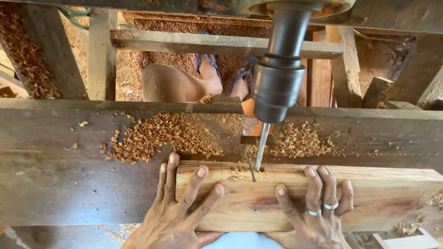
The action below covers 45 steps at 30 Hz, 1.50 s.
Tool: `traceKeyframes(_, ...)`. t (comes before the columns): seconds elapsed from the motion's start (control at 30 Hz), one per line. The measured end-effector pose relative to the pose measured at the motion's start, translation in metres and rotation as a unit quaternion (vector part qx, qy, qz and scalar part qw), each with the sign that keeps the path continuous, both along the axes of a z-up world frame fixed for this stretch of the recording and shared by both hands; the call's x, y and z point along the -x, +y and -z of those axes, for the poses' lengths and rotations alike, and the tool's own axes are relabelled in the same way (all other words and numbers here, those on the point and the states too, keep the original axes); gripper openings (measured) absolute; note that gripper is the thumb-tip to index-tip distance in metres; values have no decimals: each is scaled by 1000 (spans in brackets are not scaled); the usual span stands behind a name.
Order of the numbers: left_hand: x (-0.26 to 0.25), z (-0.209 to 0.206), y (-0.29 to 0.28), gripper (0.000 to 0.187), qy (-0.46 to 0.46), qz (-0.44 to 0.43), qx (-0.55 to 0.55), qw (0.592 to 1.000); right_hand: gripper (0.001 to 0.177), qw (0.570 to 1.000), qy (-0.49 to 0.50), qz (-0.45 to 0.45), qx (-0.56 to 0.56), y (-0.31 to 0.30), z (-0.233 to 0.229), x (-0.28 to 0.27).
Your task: The person holds a marked wooden plank on a drill press table and drills a series of holes along pencil marks, repositioning the plank between holes and brushing away sawdust. The drill bit bores through the wood repeatedly as the person guides the plank by hand.
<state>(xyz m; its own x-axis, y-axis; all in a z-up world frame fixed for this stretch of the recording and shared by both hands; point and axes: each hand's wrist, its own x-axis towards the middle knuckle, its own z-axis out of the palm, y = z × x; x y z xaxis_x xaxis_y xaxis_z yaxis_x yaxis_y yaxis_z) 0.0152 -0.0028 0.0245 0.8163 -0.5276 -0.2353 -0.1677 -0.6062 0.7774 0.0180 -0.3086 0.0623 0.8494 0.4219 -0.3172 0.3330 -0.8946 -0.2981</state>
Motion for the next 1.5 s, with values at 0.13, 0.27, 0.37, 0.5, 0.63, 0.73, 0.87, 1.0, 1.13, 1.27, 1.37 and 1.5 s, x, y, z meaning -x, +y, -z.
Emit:
traceKeyframes(0.13, 0, 1, 1, 113, 1, 3, 1, 1000, 108, 1000, 3, 0, 4, -1, 1, 0)
traceKeyframes(0.27, -1, 2, 0, 113, 0, 7, -1, 1000, 108, 1000, 8, -9, 5, -3, 1, -1)
traceKeyframes(0.37, -1, 3, 0, 113, 0, 6, -1, 1000, 107, 1000, 9, -7, 5, -4, 3, -1)
traceKeyframes(0.5, -4, 3, -1, 112, -1, 8, -3, 1000, 107, 1000, 6, -10, 14, -4, 3, -1)
traceKeyframes(0.63, -6, 3, -1, 112, 2, 5, -2, 1000, 109, 1000, 5, -11, 12, -4, 4, -2)
traceKeyframes(0.73, -6, 4, -1, 113, 4, 4, 1, 1000, 111, 1000, 16, -5, 12, -4, 3, -3)
traceKeyframes(0.87, -7, 5, -1, 115, -2, 4, 4, 1000, 111, 1000, 9, -7, 11, -4, 4, -4)
traceKeyframes(1.0, -8, 6, 0, 116, -3, 9, 4, 1000, 109, 1000, 3, -3, 6, -2, 4, -6)
traceKeyframes(1.13, -10, 7, -1, 116, -3, 11, 3, 1000, 107, 1000, 8, -4, 14, -1, 3, -8)
traceKeyframes(1.27, -10, 7, 0, 114, -3, 11, 0, 1000, 102, 1000, 4, 2, 5, 2, 4, -11)
traceKeyframes(1.37, -11, 9, 0, 112, -5, 15, 1, 1000, 101, 1000, -2, 11, -1, 3, 4, -14)
traceKeyframes(1.5, -13, 10, 1, 111, -10, 17, 0, 1000, 104, 1000, -8, 8, -1, 4, 3, -16)
